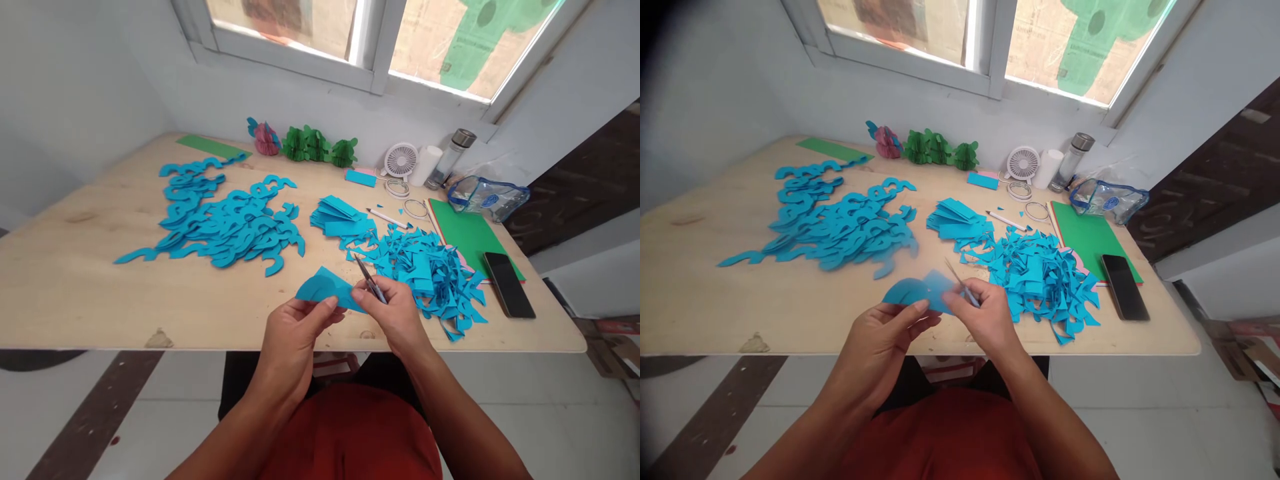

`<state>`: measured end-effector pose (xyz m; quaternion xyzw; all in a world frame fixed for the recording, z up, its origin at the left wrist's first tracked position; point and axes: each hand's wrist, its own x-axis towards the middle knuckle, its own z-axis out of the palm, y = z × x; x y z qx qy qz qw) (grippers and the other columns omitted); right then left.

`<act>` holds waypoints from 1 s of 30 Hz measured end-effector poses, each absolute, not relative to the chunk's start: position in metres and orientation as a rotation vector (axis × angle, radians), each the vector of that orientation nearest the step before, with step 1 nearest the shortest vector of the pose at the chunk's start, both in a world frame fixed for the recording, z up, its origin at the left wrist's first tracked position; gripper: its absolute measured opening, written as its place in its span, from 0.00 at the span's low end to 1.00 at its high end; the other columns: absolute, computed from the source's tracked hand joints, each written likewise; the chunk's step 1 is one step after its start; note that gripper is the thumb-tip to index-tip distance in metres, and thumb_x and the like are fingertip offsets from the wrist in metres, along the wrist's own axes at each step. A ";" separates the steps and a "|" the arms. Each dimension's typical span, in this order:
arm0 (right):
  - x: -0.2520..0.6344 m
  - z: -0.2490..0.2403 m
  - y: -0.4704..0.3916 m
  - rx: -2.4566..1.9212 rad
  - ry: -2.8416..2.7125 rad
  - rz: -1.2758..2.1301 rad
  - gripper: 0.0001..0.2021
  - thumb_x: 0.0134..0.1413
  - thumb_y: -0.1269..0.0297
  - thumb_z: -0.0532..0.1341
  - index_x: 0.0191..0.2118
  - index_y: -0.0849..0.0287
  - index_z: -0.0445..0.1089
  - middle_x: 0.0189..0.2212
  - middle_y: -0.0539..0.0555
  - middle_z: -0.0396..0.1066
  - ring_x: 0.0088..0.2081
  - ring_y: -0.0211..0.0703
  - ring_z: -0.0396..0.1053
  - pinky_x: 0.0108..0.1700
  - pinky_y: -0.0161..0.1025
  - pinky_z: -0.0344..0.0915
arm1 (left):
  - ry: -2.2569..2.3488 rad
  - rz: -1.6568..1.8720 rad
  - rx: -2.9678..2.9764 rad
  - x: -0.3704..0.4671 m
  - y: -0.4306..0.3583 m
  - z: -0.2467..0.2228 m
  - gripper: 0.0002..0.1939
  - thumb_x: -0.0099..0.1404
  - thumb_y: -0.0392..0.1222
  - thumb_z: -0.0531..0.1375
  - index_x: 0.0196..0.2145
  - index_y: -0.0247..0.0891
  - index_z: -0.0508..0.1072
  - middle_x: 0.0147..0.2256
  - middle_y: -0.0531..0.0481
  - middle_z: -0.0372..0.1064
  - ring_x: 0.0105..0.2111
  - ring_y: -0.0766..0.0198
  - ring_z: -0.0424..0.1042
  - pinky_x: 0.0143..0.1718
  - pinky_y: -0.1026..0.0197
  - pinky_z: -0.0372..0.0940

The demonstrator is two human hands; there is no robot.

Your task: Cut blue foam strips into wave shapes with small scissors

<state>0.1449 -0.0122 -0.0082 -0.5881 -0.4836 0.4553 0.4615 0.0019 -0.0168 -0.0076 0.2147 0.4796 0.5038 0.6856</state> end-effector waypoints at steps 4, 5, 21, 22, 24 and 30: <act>0.145 -0.001 -0.006 -1.423 -1.281 1.197 0.12 0.47 0.58 0.65 0.21 0.60 0.69 0.17 0.46 0.55 0.23 0.35 0.49 0.24 0.34 0.46 | 1.109 1.069 0.536 0.002 -0.020 -0.008 0.09 0.49 0.41 0.71 0.28 0.33 0.79 0.25 0.49 0.76 0.29 0.63 0.74 0.37 0.62 0.69; 0.145 0.000 -0.006 -1.422 -1.298 1.205 0.12 0.47 0.59 0.64 0.20 0.60 0.68 0.17 0.46 0.55 0.23 0.35 0.49 0.24 0.34 0.46 | 1.117 1.058 0.546 0.001 -0.020 -0.009 0.10 0.49 0.41 0.71 0.28 0.33 0.79 0.25 0.48 0.76 0.29 0.62 0.74 0.36 0.61 0.69; 0.150 0.010 -0.004 -1.460 -1.447 1.253 0.13 0.50 0.61 0.62 0.20 0.60 0.65 0.17 0.45 0.52 0.22 0.34 0.48 0.23 0.35 0.43 | 1.144 0.947 0.827 -0.012 -0.012 -0.010 0.08 0.50 0.43 0.69 0.21 0.36 0.78 0.22 0.47 0.75 0.24 0.63 0.69 0.30 0.62 0.64; 0.150 0.010 -0.003 -1.453 -1.433 1.240 0.13 0.50 0.60 0.63 0.20 0.59 0.65 0.17 0.45 0.53 0.22 0.34 0.49 0.24 0.35 0.43 | 1.157 0.962 0.835 -0.011 -0.012 -0.010 0.08 0.50 0.43 0.69 0.21 0.36 0.78 0.21 0.47 0.75 0.24 0.63 0.68 0.30 0.62 0.64; 0.151 0.007 -0.004 -1.422 -1.361 1.198 0.13 0.49 0.58 0.64 0.22 0.60 0.67 0.18 0.46 0.54 0.23 0.35 0.50 0.24 0.35 0.45 | 1.169 0.997 0.809 -0.011 -0.012 -0.011 0.07 0.49 0.42 0.69 0.21 0.36 0.78 0.22 0.47 0.75 0.24 0.63 0.69 0.30 0.61 0.65; 0.140 -0.024 -0.025 -1.226 -0.822 1.093 0.24 0.58 0.42 0.54 0.29 0.59 0.69 0.15 0.43 0.48 0.19 0.35 0.42 0.21 0.36 0.41 | 1.055 1.238 0.431 -0.005 -0.005 -0.011 0.08 0.45 0.39 0.72 0.23 0.37 0.78 0.23 0.53 0.75 0.27 0.64 0.73 0.37 0.61 0.68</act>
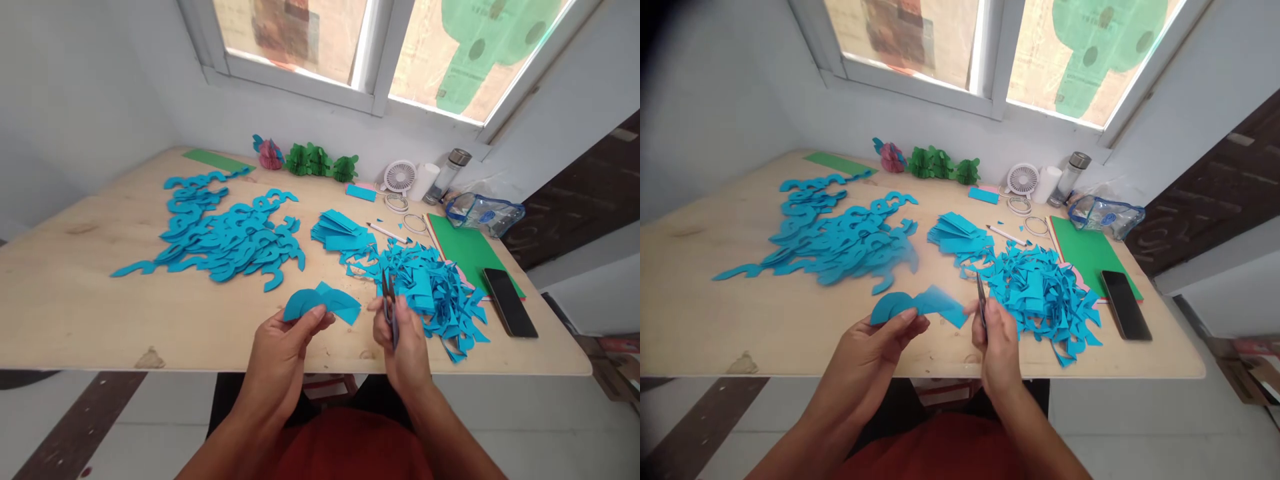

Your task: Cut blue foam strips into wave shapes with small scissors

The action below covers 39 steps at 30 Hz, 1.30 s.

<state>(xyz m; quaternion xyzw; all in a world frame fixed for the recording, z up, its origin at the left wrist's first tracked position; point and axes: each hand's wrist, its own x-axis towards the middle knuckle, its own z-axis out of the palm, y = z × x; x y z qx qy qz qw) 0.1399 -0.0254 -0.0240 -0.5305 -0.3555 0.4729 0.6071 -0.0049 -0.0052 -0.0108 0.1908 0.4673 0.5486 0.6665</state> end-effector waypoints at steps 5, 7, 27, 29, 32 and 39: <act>0.112 -0.051 -0.044 -1.227 -0.748 1.265 0.23 0.57 0.42 0.57 0.30 0.60 0.69 0.14 0.42 0.48 0.18 0.33 0.42 0.20 0.35 0.40 | 0.976 1.339 0.298 0.001 -0.001 -0.003 0.09 0.44 0.38 0.73 0.22 0.36 0.77 0.24 0.53 0.76 0.29 0.64 0.74 0.40 0.61 0.69; 0.102 -0.053 -0.044 -1.204 -0.762 1.292 0.22 0.57 0.42 0.57 0.29 0.60 0.68 0.14 0.41 0.48 0.18 0.33 0.43 0.20 0.34 0.40 | 0.968 1.353 0.290 0.002 -0.002 -0.002 0.09 0.45 0.38 0.73 0.23 0.36 0.77 0.25 0.52 0.76 0.30 0.63 0.75 0.41 0.61 0.69; 0.076 -0.048 -0.029 -1.125 -0.809 1.250 0.24 0.58 0.41 0.56 0.25 0.59 0.64 0.14 0.40 0.46 0.18 0.32 0.40 0.20 0.34 0.39 | 0.972 1.412 0.202 0.009 0.000 0.002 0.12 0.40 0.40 0.74 0.22 0.35 0.77 0.22 0.52 0.74 0.26 0.65 0.73 0.31 0.66 0.69; 0.077 -0.048 -0.029 -1.133 -0.821 1.246 0.24 0.58 0.41 0.56 0.25 0.59 0.65 0.14 0.40 0.46 0.18 0.32 0.40 0.20 0.34 0.40 | 0.979 1.412 0.198 0.010 0.000 0.002 0.13 0.40 0.40 0.74 0.22 0.35 0.77 0.22 0.52 0.74 0.26 0.66 0.72 0.30 0.66 0.69; 0.077 -0.049 -0.029 -1.143 -0.849 1.227 0.24 0.59 0.42 0.55 0.26 0.60 0.66 0.14 0.41 0.46 0.18 0.32 0.41 0.20 0.34 0.40 | 1.002 1.413 0.192 0.010 0.000 0.003 0.13 0.40 0.41 0.74 0.22 0.35 0.76 0.22 0.52 0.74 0.25 0.66 0.72 0.28 0.67 0.68; 0.076 -0.051 -0.030 -1.139 -0.869 1.210 0.24 0.59 0.43 0.55 0.26 0.60 0.66 0.15 0.41 0.47 0.19 0.32 0.41 0.20 0.34 0.41 | 1.016 1.410 0.189 0.010 -0.001 0.004 0.13 0.39 0.41 0.74 0.22 0.35 0.76 0.22 0.53 0.74 0.26 0.66 0.72 0.29 0.66 0.68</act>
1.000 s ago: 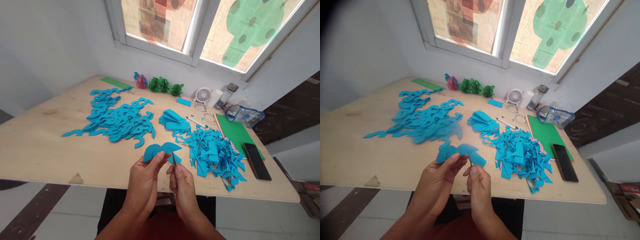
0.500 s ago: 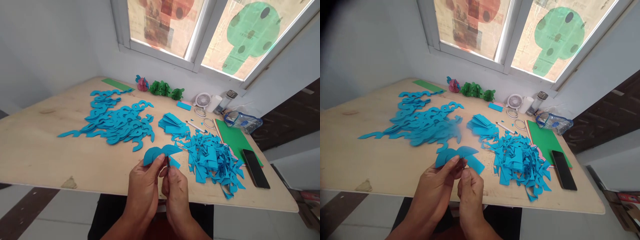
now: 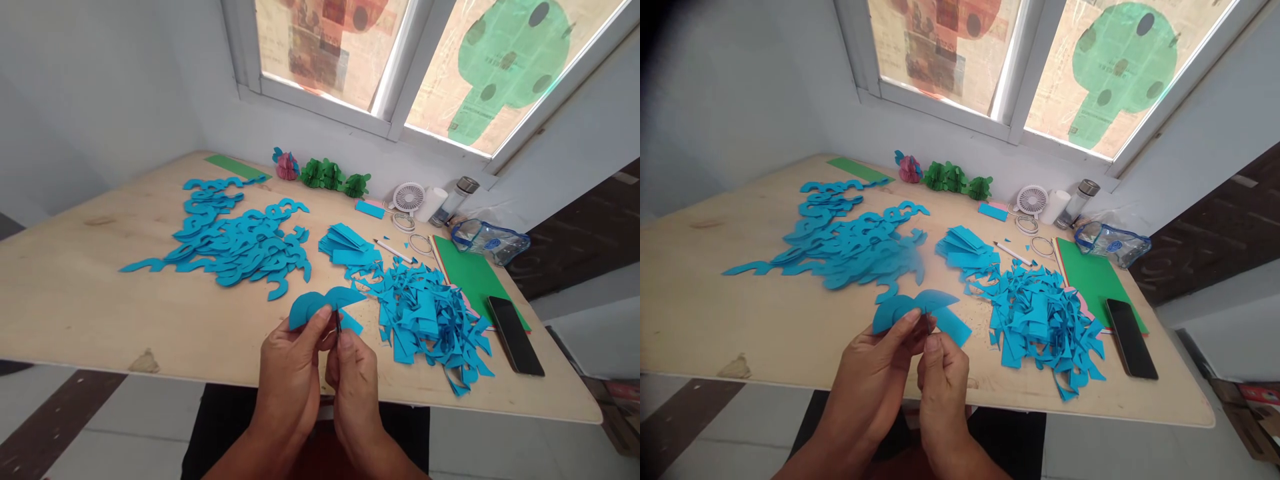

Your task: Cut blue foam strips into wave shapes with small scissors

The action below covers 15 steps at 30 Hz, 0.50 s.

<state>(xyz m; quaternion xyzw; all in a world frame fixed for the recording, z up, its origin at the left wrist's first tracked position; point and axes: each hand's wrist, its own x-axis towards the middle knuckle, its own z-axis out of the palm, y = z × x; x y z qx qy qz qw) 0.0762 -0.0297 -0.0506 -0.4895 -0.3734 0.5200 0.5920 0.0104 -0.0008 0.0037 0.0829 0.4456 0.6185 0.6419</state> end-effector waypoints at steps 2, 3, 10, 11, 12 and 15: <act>0.076 -0.051 -0.030 -1.139 -0.873 1.209 0.24 0.60 0.43 0.55 0.26 0.60 0.67 0.15 0.41 0.46 0.18 0.33 0.41 0.20 0.34 0.41 | 1.008 1.413 0.194 0.010 -0.001 0.004 0.13 0.40 0.41 0.74 0.21 0.35 0.76 0.22 0.53 0.74 0.26 0.66 0.72 0.29 0.66 0.68; 0.077 -0.052 -0.030 -1.140 -0.876 1.208 0.24 0.60 0.44 0.55 0.27 0.60 0.67 0.14 0.41 0.46 0.18 0.33 0.42 0.20 0.34 0.41 | 1.006 1.414 0.193 0.010 -0.001 0.004 0.13 0.40 0.41 0.74 0.21 0.35 0.76 0.22 0.53 0.74 0.25 0.66 0.72 0.29 0.66 0.68; 0.078 -0.053 -0.030 -1.161 -0.907 1.180 0.23 0.61 0.45 0.55 0.27 0.61 0.69 0.15 0.41 0.46 0.19 0.33 0.42 0.21 0.34 0.42 | 1.000 1.420 0.189 0.011 -0.003 0.005 0.12 0.40 0.41 0.74 0.21 0.35 0.76 0.22 0.52 0.74 0.26 0.66 0.72 0.30 0.66 0.68; 0.078 -0.052 -0.030 -1.165 -0.912 1.177 0.23 0.61 0.45 0.55 0.28 0.61 0.69 0.15 0.41 0.46 0.19 0.33 0.41 0.21 0.34 0.42 | 0.996 1.421 0.190 0.011 -0.003 0.005 0.12 0.40 0.41 0.74 0.21 0.35 0.76 0.22 0.52 0.75 0.26 0.65 0.72 0.30 0.66 0.68; 0.078 -0.052 -0.030 -1.169 -0.915 1.174 0.23 0.61 0.45 0.55 0.28 0.61 0.69 0.15 0.41 0.46 0.19 0.33 0.41 0.21 0.34 0.42 | 0.992 1.421 0.190 0.011 -0.003 0.005 0.12 0.40 0.41 0.74 0.21 0.35 0.76 0.22 0.52 0.74 0.26 0.65 0.72 0.30 0.66 0.68; 0.078 -0.052 -0.029 -1.172 -0.918 1.162 0.23 0.61 0.45 0.55 0.27 0.61 0.69 0.15 0.41 0.46 0.19 0.33 0.41 0.21 0.34 0.42 | 0.980 1.421 0.188 0.011 -0.003 0.004 0.13 0.40 0.41 0.74 0.21 0.35 0.76 0.23 0.52 0.74 0.26 0.65 0.72 0.30 0.65 0.68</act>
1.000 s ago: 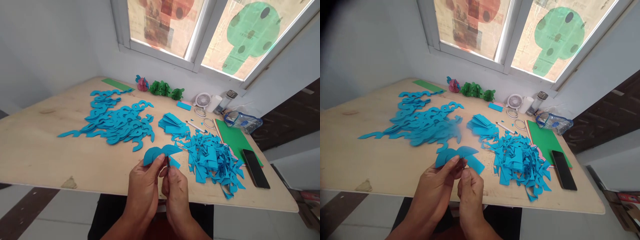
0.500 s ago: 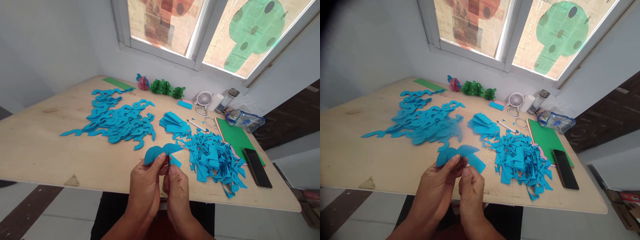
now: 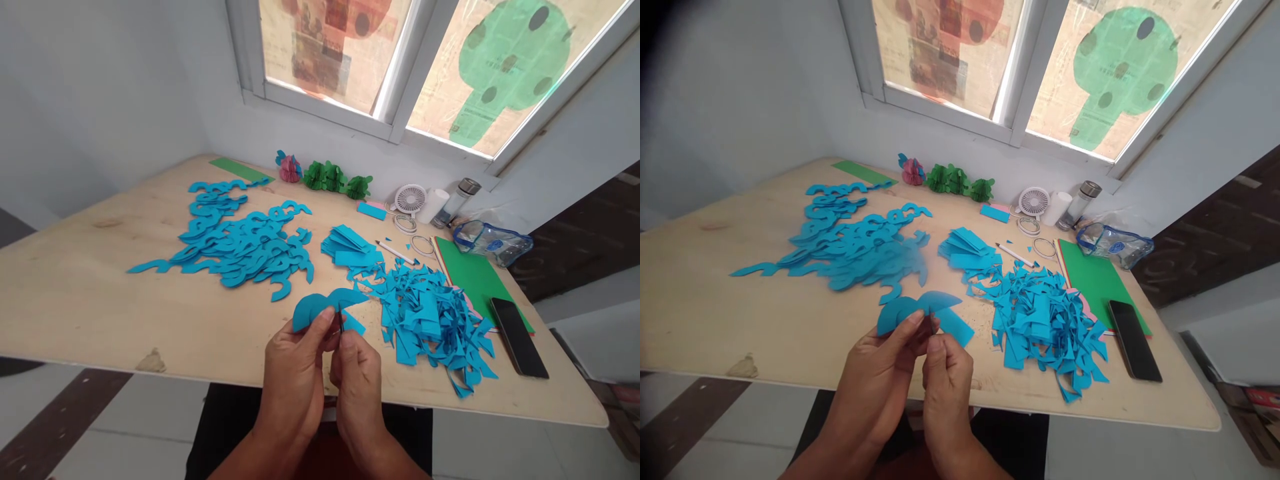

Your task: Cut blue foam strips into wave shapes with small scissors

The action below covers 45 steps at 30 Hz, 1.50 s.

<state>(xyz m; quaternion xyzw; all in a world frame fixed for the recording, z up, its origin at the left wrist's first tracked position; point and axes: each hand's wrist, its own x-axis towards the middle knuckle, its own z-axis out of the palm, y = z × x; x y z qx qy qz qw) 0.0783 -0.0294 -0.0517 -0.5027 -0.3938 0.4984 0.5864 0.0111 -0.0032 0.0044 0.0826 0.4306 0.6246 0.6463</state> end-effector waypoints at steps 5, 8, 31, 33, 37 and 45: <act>0.079 -0.052 -0.030 -1.188 -0.927 1.142 0.23 0.61 0.46 0.56 0.26 0.60 0.68 0.16 0.42 0.46 0.20 0.34 0.41 0.22 0.34 0.43 | 0.962 1.418 0.189 0.011 -0.002 0.004 0.12 0.41 0.41 0.74 0.21 0.35 0.76 0.23 0.52 0.74 0.27 0.66 0.72 0.31 0.65 0.67; 0.079 -0.051 -0.029 -1.202 -0.928 1.126 0.23 0.61 0.46 0.55 0.26 0.61 0.69 0.16 0.42 0.46 0.20 0.34 0.41 0.22 0.34 0.42 | 0.960 1.412 0.196 0.011 -0.003 0.004 0.12 0.41 0.40 0.74 0.21 0.35 0.75 0.22 0.52 0.73 0.26 0.66 0.71 0.31 0.65 0.67; 0.141 -0.019 -0.008 -1.329 -1.074 1.276 0.14 0.48 0.53 0.66 0.27 0.61 0.73 0.17 0.43 0.51 0.19 0.32 0.41 0.22 0.35 0.39 | 1.114 1.013 0.715 -0.029 -0.002 -0.006 0.06 0.48 0.39 0.69 0.23 0.35 0.78 0.22 0.48 0.75 0.26 0.61 0.73 0.34 0.60 0.66; 0.138 -0.015 -0.006 -1.343 -1.143 1.354 0.13 0.46 0.56 0.66 0.24 0.60 0.71 0.17 0.44 0.53 0.20 0.32 0.44 0.22 0.35 0.41 | 1.098 0.956 0.806 -0.032 -0.001 -0.007 0.05 0.49 0.40 0.68 0.23 0.35 0.78 0.23 0.47 0.75 0.25 0.61 0.72 0.33 0.61 0.66; 0.132 -0.014 -0.007 -1.370 -1.152 1.359 0.12 0.46 0.58 0.65 0.21 0.60 0.68 0.16 0.44 0.52 0.20 0.32 0.45 0.22 0.34 0.41 | 1.085 0.920 0.866 -0.032 0.002 -0.010 0.05 0.50 0.40 0.68 0.24 0.36 0.79 0.22 0.46 0.75 0.24 0.61 0.71 0.29 0.61 0.65; 0.130 -0.022 -0.009 -1.391 -1.122 1.292 0.11 0.47 0.60 0.64 0.21 0.59 0.66 0.17 0.43 0.52 0.20 0.33 0.45 0.22 0.34 0.41 | 1.056 0.875 0.734 -0.026 -0.004 -0.019 0.09 0.51 0.43 0.68 0.21 0.35 0.77 0.26 0.41 0.78 0.25 0.61 0.72 0.29 0.61 0.65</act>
